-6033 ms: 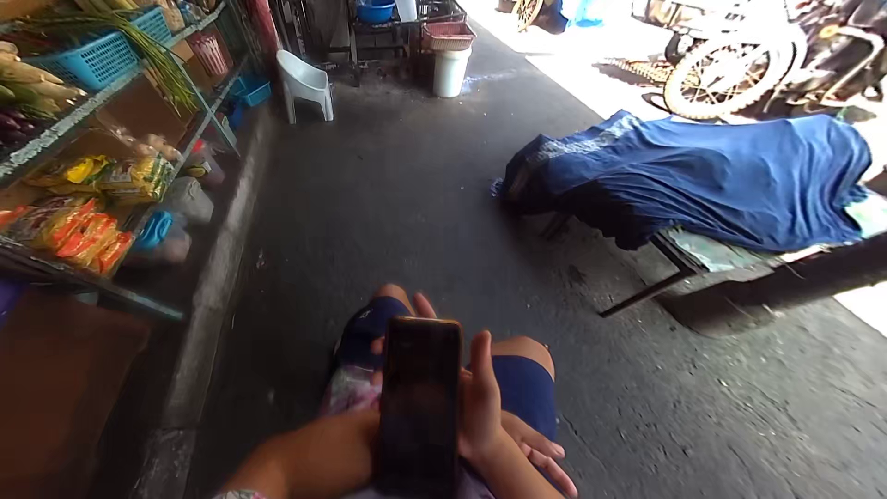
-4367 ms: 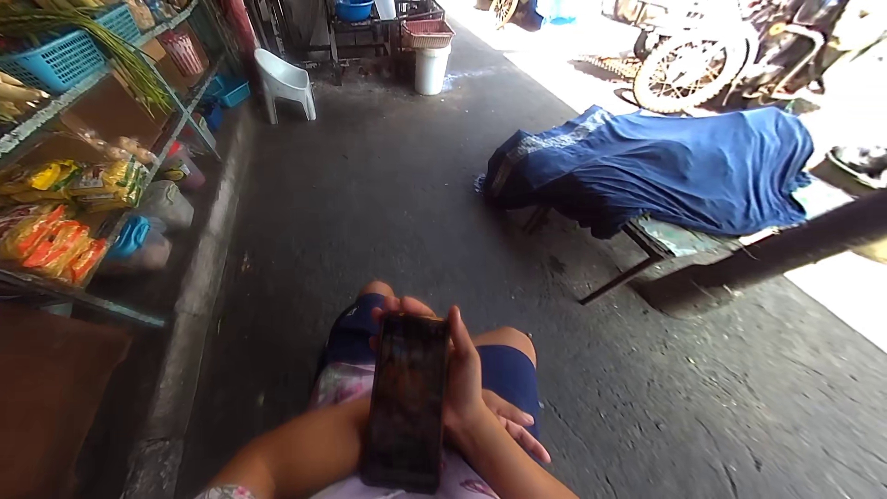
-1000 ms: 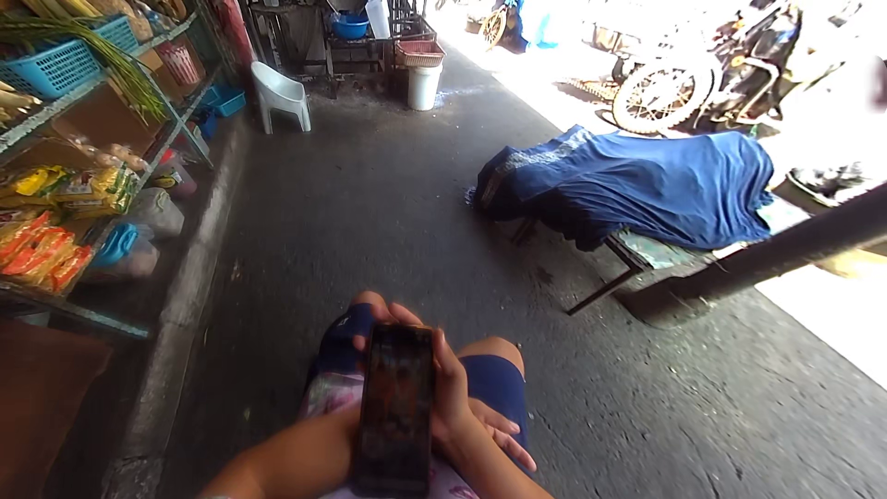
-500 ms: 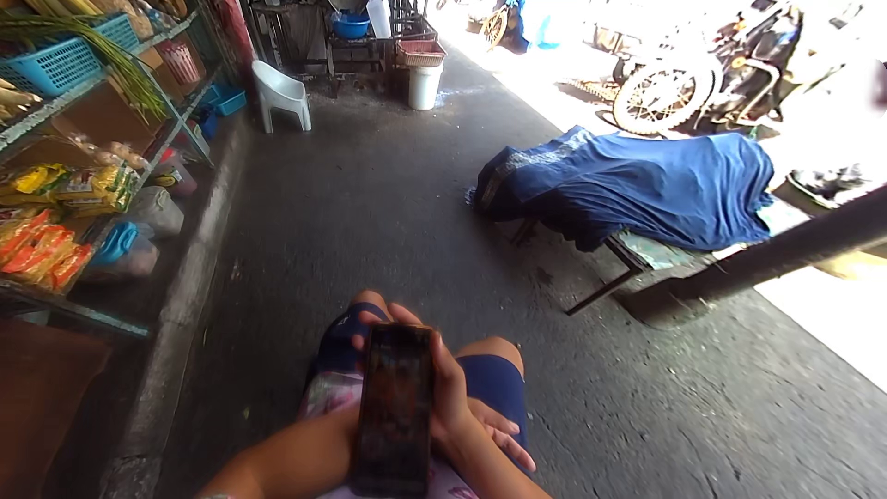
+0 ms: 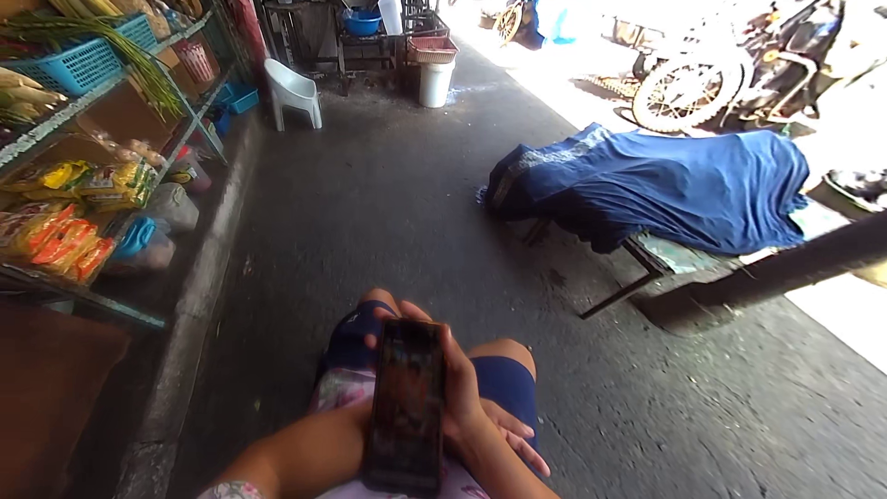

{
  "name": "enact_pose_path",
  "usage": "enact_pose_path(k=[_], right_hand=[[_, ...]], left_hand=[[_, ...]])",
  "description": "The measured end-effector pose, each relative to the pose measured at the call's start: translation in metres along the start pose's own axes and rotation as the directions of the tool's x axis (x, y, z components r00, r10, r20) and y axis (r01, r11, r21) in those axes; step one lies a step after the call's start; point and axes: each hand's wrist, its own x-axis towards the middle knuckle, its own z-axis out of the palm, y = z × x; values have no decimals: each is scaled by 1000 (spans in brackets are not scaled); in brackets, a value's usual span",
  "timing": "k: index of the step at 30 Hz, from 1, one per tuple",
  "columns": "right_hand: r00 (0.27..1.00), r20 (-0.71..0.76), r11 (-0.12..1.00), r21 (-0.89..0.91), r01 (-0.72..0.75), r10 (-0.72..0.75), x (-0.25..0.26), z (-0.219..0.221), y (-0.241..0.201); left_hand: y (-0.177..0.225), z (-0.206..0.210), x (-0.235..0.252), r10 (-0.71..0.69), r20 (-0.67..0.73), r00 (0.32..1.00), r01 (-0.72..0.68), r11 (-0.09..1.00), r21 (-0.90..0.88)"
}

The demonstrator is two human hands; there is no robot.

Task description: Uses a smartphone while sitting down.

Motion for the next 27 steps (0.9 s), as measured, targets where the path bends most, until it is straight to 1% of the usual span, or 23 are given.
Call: enact_pose_path(k=[1,2,3,4,6,7,8,11,13,15,18,19,21,22,23,24,25,27], right_hand=[[1000,-2,1000,-10,2,-2,0,0,-1],[1000,-6,1000,-15,5,-5,0,1,-1],[1000,-6,1000,-12,11,-11,0,1,-1],[1000,-3,1000,-6,15,-15,0,1,-1],[1000,14,1000,-5,27,-27,0,1,-2],[999,18,999,-5,34,-34,0,2,-2],[999,26,999,-7,39,-39,0,2,-2],[999,22,999,2,33,-33,-1,3,-3],[1000,11,1000,17,22,-22,-1,3,-3],[1000,7,1000,21,15,-15,-1,1,-3],[1000,-13,1000,18,1,-1,-2,1,-3],[1000,-16,1000,17,-1,1,-2,2,-2],[1000,-18,1000,21,-8,8,-2,2,-2],[1000,-15,1000,22,-11,11,-2,1,-2],[1000,-10,1000,18,-15,15,-2,1,-1],[1000,-13,1000,12,-20,21,-1,1,-1],[999,-18,1000,6,-26,26,-1,1,-1],[999,-18,999,6,-33,34,-1,0,-1]], left_hand=[[19,21,-13,-98,-164,982,102,995,14],[48,54,-24,-239,-402,884,244,969,-38],[62,64,-31,-279,-435,856,299,954,-24],[70,67,-39,-269,-410,871,302,953,16],[68,60,-42,-218,-386,896,301,938,169],[70,59,-44,-216,-366,905,302,933,196],[68,58,-41,-214,-375,902,302,934,193],[61,58,-38,-212,-359,909,224,974,-7],[60,56,-34,-231,-344,910,228,972,-50],[57,54,-31,-213,-360,908,233,972,12],[59,50,-34,-200,-305,931,245,962,117],[59,51,-33,-210,-302,930,247,965,90],[71,69,-41,-246,-393,886,255,966,-28],[72,69,-42,-251,-394,884,247,967,-62],[67,62,-40,-241,-356,903,236,970,-60],[65,60,-39,-232,-354,906,218,973,-79],[67,64,-43,-219,-369,903,201,976,-86],[78,72,-50,-228,-394,890,235,972,-30]])
